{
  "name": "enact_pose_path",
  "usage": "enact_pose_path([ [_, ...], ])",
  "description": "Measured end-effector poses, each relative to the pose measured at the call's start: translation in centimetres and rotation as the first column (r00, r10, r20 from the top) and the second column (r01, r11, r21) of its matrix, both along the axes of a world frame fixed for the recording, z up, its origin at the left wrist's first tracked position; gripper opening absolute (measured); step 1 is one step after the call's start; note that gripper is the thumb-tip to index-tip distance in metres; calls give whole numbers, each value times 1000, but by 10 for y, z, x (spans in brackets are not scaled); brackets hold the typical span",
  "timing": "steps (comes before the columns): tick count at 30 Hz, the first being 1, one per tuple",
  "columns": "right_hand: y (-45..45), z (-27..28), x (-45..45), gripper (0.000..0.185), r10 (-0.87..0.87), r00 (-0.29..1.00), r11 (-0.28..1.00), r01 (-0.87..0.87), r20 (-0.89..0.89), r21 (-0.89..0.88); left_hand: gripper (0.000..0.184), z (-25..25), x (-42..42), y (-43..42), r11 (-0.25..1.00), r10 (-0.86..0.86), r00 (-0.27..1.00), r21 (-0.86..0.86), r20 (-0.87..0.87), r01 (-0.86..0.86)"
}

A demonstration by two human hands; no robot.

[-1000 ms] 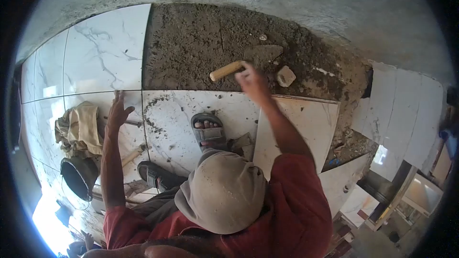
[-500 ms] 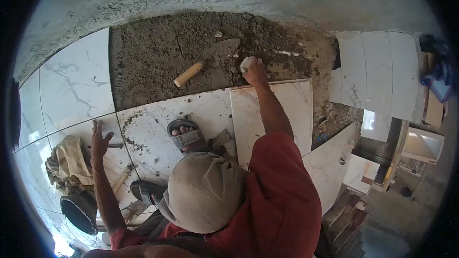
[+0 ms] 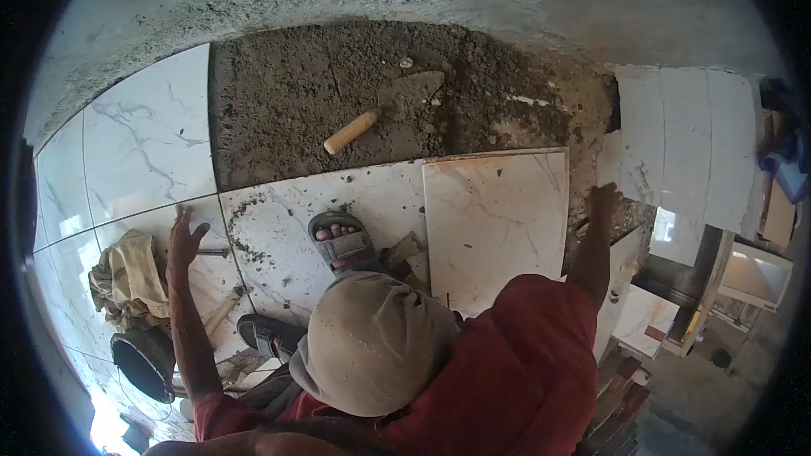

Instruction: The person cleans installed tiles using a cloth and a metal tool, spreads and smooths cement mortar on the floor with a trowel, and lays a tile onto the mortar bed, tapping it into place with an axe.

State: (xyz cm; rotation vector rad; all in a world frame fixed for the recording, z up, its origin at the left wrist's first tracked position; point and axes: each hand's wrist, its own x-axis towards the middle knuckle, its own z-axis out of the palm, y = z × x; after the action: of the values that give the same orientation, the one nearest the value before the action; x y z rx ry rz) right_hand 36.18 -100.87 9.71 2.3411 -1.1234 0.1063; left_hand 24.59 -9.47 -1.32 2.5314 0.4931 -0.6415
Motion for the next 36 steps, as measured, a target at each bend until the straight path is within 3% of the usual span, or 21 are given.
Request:
enact_pose_path([
  [1,-28,-37,0,45,402,914,916,-400,-56,41,67,3,3,-3,1000,18,1000,-2,-14,-18],
  [3,42,-66,30,42,465,871,684,-468,160,559,66,6,5,-5,999,41,999,1,-25,-41],
  [4,107,-107,37,40,486,670,159,-698,560,698,66,6,6,-6,999,39,999,6,-28,-39],
  [6,299,-91,51,58,497,734,-80,-492,463,867,65,7,9,-9,1000,27,999,11,-27,-27],
  [7,371,-77,49,63,533,725,-116,-448,436,886,65,7,8,-8,1000,15,999,21,-43,-14],
  [8,421,-68,60,65,595,762,-33,-292,254,956,66,7,7,-7,999,8,998,33,-57,-6],
  [12,490,-125,81,61,639,707,33,-418,303,908,67,8,0,-6,1000,-5,1000,-3,-25,5],
  [14,491,-135,85,47,530,824,51,-264,198,963,69,8,-1,-8,1000,16,999,-20,-33,-17],
  [16,461,-140,65,29,305,792,-45,-543,529,839,69,0,-5,-5,1000,-3,1000,-3,-5,3],
  [17,448,-115,62,44,-310,924,-442,-349,225,826,69,-3,-9,-3,1000,-23,1000,13,20,23],
  [19,394,-92,58,78,-209,878,-288,-475,430,831,69,0,-7,-5,1000,-5,1000,7,-4,5],
  [20,365,-90,62,87,-45,844,-84,-536,534,840,69,0,-3,-6,1000,11,1000,-2,-19,-12],
  [21,342,-78,71,72,27,845,140,-532,534,835,69,-2,-1,-6,1000,10,1000,-4,-18,-10],
  [22,296,-92,93,55,75,938,341,-344,339,875,68,-3,0,-6,1000,11,999,15,-35,-11],
  [23,209,-158,111,42,365,832,474,-553,419,686,68,-4,2,-5,999,9,999,33,-52,-7],
  [25,162,-147,148,46,236,939,581,-342,249,738,67,-1,8,-6,999,20,997,31,-73,-18],
  [26,162,-138,148,46,235,941,582,-338,244,739,67,-1,8,-6,999,35,995,29,-97,-32],
  [28,160,-121,155,57,474,872,756,-334,-120,562,67,-6,6,-5,999,29,997,22,-78,-27],
  [31,152,-137,107,66,588,796,694,-405,-145,595,67,1,1,-10,999,34,998,26,-51,-33],
  [33,161,-105,73,67,674,722,616,-431,-157,659,67,3,3,-13,999,33,999,33,-36,-32],
  [36,149,-89,48,68,693,641,614,-286,-329,736,68,0,5,-17,997,50,998,63,-34,-48],
])
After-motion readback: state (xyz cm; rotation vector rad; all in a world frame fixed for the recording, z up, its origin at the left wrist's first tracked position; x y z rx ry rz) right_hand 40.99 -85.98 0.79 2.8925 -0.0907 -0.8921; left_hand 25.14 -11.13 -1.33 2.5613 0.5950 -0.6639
